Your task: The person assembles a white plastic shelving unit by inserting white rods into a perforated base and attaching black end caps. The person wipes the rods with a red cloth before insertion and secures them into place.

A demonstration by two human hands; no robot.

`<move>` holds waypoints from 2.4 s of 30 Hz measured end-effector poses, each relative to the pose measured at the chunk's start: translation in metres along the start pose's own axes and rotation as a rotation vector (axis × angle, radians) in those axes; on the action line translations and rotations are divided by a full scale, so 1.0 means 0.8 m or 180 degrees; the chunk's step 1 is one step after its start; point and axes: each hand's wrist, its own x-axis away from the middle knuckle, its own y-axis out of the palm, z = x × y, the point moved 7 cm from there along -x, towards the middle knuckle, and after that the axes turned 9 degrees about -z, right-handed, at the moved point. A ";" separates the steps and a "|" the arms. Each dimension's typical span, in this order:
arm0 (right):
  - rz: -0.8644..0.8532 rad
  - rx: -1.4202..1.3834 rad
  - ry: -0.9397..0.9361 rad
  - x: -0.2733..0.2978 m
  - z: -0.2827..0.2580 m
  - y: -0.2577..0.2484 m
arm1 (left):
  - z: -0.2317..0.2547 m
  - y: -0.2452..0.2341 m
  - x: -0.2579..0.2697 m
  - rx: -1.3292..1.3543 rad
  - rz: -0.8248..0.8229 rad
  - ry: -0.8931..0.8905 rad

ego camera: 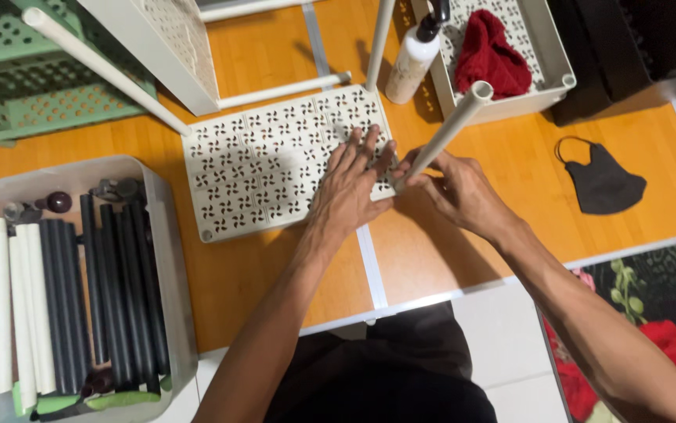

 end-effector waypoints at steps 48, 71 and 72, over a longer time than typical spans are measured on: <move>-0.0218 -0.0996 0.0392 0.003 0.064 0.024 | -0.001 0.010 0.004 -0.0020 0.0186 0.0005; -0.0464 -0.1110 0.0776 -0.003 0.047 0.026 | -0.005 0.005 0.000 0.0019 -0.0091 -0.0141; -0.0533 -0.1045 0.0655 -0.003 0.046 0.024 | -0.003 0.004 0.002 0.0016 -0.0024 -0.0117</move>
